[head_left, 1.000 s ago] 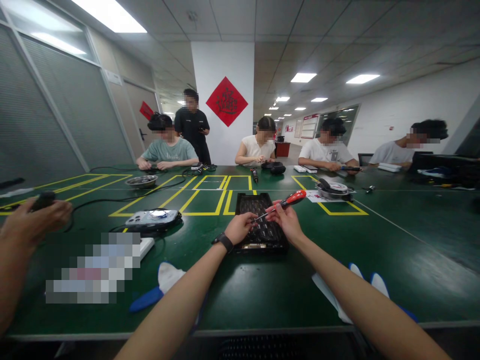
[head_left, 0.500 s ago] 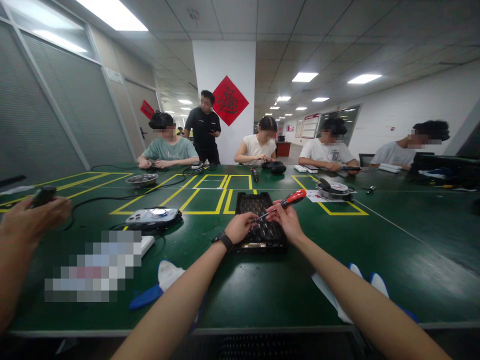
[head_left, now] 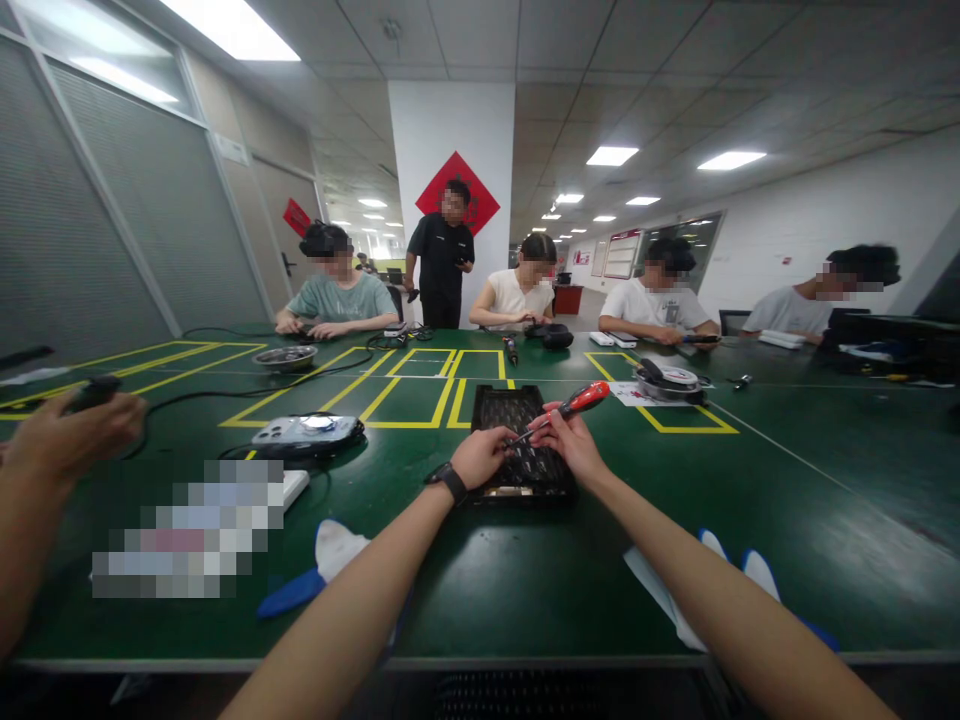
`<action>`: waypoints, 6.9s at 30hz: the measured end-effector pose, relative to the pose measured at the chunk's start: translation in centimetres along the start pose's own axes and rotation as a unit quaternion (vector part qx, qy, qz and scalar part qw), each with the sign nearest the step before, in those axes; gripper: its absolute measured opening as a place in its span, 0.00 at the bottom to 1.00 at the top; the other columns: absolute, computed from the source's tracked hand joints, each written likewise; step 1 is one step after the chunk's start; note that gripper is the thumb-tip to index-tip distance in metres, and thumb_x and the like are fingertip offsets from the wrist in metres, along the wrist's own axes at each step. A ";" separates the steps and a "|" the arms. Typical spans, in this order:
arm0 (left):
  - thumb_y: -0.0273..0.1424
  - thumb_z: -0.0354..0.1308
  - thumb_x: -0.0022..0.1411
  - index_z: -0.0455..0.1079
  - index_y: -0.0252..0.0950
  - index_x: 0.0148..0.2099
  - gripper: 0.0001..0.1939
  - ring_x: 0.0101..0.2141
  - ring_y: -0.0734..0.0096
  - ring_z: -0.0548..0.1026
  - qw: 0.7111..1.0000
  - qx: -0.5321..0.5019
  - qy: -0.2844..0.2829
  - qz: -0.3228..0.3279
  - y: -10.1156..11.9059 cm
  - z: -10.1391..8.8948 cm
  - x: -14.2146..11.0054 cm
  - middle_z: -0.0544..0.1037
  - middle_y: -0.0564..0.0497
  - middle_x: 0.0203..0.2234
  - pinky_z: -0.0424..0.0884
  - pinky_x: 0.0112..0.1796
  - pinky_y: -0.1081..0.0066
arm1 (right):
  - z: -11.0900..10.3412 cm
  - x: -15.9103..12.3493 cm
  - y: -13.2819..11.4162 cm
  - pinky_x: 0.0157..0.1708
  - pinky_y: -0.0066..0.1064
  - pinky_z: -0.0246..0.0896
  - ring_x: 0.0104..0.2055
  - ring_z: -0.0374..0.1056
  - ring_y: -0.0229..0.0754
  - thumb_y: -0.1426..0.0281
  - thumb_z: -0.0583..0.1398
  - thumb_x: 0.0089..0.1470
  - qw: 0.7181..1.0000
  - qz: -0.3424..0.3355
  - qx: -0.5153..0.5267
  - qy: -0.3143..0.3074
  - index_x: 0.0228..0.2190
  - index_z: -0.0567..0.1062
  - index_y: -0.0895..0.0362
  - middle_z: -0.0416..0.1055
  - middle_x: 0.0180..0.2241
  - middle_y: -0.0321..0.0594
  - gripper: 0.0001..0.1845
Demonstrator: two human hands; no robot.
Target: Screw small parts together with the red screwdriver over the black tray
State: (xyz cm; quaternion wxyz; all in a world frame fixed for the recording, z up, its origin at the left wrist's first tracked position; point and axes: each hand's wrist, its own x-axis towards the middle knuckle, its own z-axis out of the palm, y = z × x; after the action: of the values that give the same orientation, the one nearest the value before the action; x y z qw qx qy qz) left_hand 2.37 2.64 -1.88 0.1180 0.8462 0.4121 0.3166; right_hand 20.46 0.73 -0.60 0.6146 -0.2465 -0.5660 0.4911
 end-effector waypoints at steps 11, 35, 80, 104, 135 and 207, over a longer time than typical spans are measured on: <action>0.30 0.51 0.54 0.68 0.37 0.44 0.14 0.24 0.75 0.68 1.000 0.002 -0.011 0.008 -0.1 0.1 0.0 0.72 0.53 0.22 0.61 0.28 0.76 | 0.4 -0.2 -0.1 0.24 0.27 0.63 0.24 0.67 0.34 0.60 0.54 0.50 0.999 -0.031 -0.017 0.026 0.38 0.61 0.54 0.70 0.29 0.36 0.15; 0.40 0.36 0.62 0.73 0.32 0.33 0.26 0.30 0.73 0.69 0.981 -0.184 -0.014 0.052 3.5 -2.2 -0.2 0.74 0.49 0.27 0.64 0.36 0.73 | 0.0 -0.4 -1.9 0.11 0.21 0.39 0.13 0.48 0.29 0.55 0.51 0.51 0.976 -0.116 -0.055 0.174 0.31 0.63 0.54 0.60 0.15 0.29 0.15; 0.42 0.27 0.63 0.74 0.33 0.23 0.36 0.31 0.73 0.65 0.989 -0.061 -0.082 0.111 4.0 -1.9 -0.6 0.70 0.48 0.27 0.57 0.40 0.74 | 0.1 -0.5 -0.5 0.11 0.20 0.42 0.12 0.51 0.28 0.59 0.50 0.54 0.988 -0.080 -0.070 0.113 0.32 0.63 0.56 0.63 0.16 0.30 0.13; 0.36 0.53 0.54 0.73 0.33 0.33 0.12 0.27 0.74 0.69 0.997 -0.053 -0.030 0.044 3.7 -0.3 -0.1 0.74 0.50 0.24 0.62 0.31 0.76 | 0.5 -0.3 -1.4 0.17 0.21 0.52 0.16 0.57 0.28 0.59 0.53 0.51 1.000 -0.005 0.003 0.029 0.42 0.66 0.56 0.69 0.22 0.34 0.19; 0.32 0.53 0.55 0.71 0.29 0.32 0.11 0.28 0.73 0.72 0.959 -0.275 -0.070 0.022 2.9 -0.1 0.2 0.76 0.48 0.27 0.66 0.32 0.74 | 0.9 -0.5 -0.6 0.21 0.26 0.62 0.22 0.61 0.31 0.63 0.58 0.47 0.996 0.037 -0.041 -0.064 0.41 0.71 0.58 0.71 0.31 0.40 0.19; 0.32 0.58 0.50 0.70 0.28 0.32 0.10 0.23 0.78 0.66 0.969 -0.245 -0.028 0.025 3.0 0.5 0.0 0.71 0.52 0.22 0.63 0.27 0.78 | 0.8 -0.5 0.0 0.26 0.27 0.61 0.29 0.67 0.36 0.62 0.60 0.45 0.998 0.018 -0.052 0.005 0.37 0.70 0.58 0.72 0.31 0.42 0.17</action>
State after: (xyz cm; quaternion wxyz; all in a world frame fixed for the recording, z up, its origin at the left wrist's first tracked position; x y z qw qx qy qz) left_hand 4.53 0.73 -0.89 0.3254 0.8100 0.2974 0.3868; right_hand 19.73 0.12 -0.62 0.5944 -0.2910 -0.5833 0.4709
